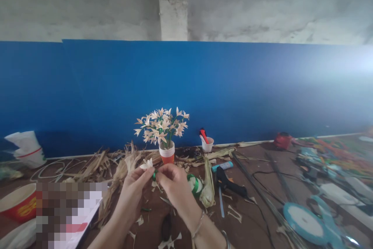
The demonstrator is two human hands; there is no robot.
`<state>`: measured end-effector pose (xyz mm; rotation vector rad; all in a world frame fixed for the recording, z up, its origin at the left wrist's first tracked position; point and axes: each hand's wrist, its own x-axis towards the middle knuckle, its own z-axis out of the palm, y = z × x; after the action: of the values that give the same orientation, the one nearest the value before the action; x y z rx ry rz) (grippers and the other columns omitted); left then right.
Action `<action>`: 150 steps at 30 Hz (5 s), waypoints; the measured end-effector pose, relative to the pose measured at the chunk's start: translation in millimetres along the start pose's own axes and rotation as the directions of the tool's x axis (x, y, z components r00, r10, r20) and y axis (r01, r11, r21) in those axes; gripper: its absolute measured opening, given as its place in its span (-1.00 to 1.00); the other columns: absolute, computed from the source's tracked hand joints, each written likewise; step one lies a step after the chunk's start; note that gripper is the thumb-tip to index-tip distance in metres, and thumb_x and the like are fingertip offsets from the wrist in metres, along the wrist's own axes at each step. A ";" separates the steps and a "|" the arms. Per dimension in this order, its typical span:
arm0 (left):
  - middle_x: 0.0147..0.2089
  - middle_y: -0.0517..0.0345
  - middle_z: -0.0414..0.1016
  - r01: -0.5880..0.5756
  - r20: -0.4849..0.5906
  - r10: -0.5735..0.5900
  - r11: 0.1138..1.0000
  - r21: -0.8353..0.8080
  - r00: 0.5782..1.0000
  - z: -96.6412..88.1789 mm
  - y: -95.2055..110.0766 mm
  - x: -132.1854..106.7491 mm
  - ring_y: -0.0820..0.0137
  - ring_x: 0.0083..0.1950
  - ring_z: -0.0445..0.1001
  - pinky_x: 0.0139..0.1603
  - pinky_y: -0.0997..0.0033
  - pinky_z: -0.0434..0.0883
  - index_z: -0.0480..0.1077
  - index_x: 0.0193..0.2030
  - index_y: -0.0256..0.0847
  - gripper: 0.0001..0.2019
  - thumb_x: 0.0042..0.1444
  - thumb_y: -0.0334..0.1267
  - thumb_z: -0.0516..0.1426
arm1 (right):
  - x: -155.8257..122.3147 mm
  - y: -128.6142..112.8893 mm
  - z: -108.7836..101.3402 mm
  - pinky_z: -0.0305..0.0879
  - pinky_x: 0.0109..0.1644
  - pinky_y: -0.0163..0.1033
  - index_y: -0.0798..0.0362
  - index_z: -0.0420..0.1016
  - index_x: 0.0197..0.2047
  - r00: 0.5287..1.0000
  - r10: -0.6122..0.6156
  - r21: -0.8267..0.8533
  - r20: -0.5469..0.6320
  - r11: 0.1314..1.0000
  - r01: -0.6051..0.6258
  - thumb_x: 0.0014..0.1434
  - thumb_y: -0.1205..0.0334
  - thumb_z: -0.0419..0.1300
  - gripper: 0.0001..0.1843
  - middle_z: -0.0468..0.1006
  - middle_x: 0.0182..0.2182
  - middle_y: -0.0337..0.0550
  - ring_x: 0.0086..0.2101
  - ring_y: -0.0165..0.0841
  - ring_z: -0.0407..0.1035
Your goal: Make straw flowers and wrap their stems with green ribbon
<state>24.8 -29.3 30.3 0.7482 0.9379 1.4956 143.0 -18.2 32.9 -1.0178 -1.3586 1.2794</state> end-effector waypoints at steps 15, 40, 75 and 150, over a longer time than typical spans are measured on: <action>-0.55 0.17 0.47 -0.089 0.068 0.077 0.977 0.194 0.995 1.4 6.0 -0.5 0.46 -0.54 0.40 -0.56 0.55 0.32 0.43 -0.50 -0.29 -0.71 -0.21 -0.08 0.31 | 14.9 18.2 -14.1 0.05 -0.46 -0.40 0.17 0.40 -0.46 0.818 0.335 0.577 0.467 0.586 -0.569 -0.07 0.30 0.27 -0.87 0.29 -0.60 -0.31 -0.57 -0.54 0.15; -0.70 0.38 0.26 0.185 -0.018 -0.186 0.982 -0.047 0.982 3.8 4.9 -2.6 0.64 -0.71 0.17 -0.72 0.67 0.04 0.40 -0.51 -0.26 -0.71 -0.31 -0.17 0.36 | -4.0 6.2 -5.1 0.06 -0.21 -0.23 0.07 0.31 -0.43 0.754 -0.648 -0.693 0.110 0.494 0.526 0.17 0.41 0.02 -0.84 0.37 -0.48 -0.21 -0.38 -0.36 0.25; -0.63 0.23 0.45 0.134 0.024 -0.132 0.988 -0.073 0.991 3.8 2.1 1.1 0.58 -0.65 0.31 -0.64 0.63 0.20 0.51 -0.50 -0.30 -0.74 -0.39 -0.25 0.40 | -1.6 -3.7 -6.4 0.07 -0.44 -0.34 0.07 0.34 -0.53 0.964 -0.263 -0.310 -0.038 0.920 0.238 0.05 0.26 0.10 -0.84 0.31 -0.61 -0.30 -0.53 -0.43 0.18; -0.72 0.39 0.14 0.066 0.241 -0.204 0.875 0.480 0.949 -13.4 4.0 0.6 0.65 -0.73 0.01 -0.71 0.59 -0.06 0.38 -0.56 -0.27 -0.69 -0.18 -0.02 0.25 | 11.9 -5.1 -31.5 -0.01 -0.53 -0.37 0.12 0.38 -0.65 0.968 0.173 -0.010 0.180 0.985 -0.174 -0.18 0.19 0.31 -0.77 0.31 -0.72 -0.35 -0.64 -0.55 0.09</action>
<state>11.1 -30.7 27.4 1.1877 1.1157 1.0038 172.2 -1.4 38.4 -1.0556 -1.4249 1.5361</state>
